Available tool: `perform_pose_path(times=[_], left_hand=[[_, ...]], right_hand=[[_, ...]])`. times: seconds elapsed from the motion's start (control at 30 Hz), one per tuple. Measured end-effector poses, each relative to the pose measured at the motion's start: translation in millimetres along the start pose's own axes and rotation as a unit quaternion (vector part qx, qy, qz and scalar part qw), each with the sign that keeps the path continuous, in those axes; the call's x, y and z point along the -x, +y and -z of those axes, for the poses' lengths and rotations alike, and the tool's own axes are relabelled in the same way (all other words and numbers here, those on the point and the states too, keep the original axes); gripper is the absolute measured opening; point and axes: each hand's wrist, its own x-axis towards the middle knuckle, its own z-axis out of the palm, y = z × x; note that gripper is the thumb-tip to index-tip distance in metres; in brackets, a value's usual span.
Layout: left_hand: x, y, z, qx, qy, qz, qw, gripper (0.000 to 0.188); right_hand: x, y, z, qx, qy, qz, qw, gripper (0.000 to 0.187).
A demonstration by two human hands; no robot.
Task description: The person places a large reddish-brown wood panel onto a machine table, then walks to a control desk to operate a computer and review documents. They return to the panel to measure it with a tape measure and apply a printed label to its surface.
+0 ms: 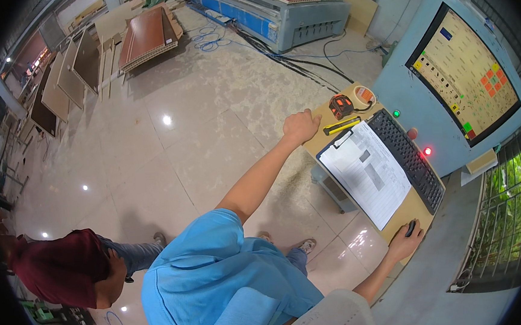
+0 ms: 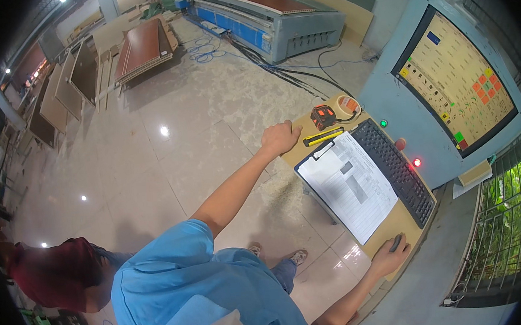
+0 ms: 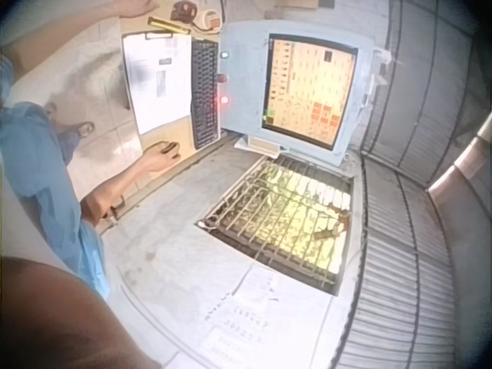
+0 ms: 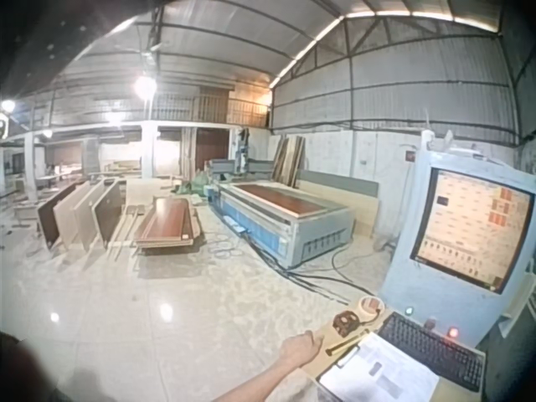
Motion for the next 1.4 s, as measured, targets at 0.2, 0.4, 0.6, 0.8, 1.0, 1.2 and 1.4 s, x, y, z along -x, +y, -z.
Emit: perform_pose_path(times=[0.2,0.4,0.6,0.8,1.0,1.2,1.4], left_hand=[[-1,-1,-3,0.001,0.007,-0.005,1.0,0.055],[-1,-3,-4,0.004,0.017,-0.006,1.0,0.055],[0,-1,-1,0.003,0.001,-0.004,1.0,0.054],[-1,-1,1,0.002,-0.007,-0.001,1.0,0.054],[-2,-3,-3,0.013,0.015,-0.008,1.0,0.055],[-4,-5,-7,0.013,0.017,-0.007,1.0,0.054],[-7,-7,-10,0.004,0.027,-0.012,1.0,0.054]], right_hand=[[1,3,-1,0.001,0.006,0.009,1.0,0.04],[1,2,-1,-0.001,0.01,0.017,1.0,0.039],[2,1,0,0.001,0.005,0.011,1.0,0.039],[2,2,-1,0.015,0.002,0.004,1.0,0.04],[2,4,-3,0.01,0.009,0.009,1.0,0.039],[1,3,-1,-0.006,0.009,0.016,1.0,0.039],[1,1,0,0.007,0.006,0.018,1.0,0.041]])
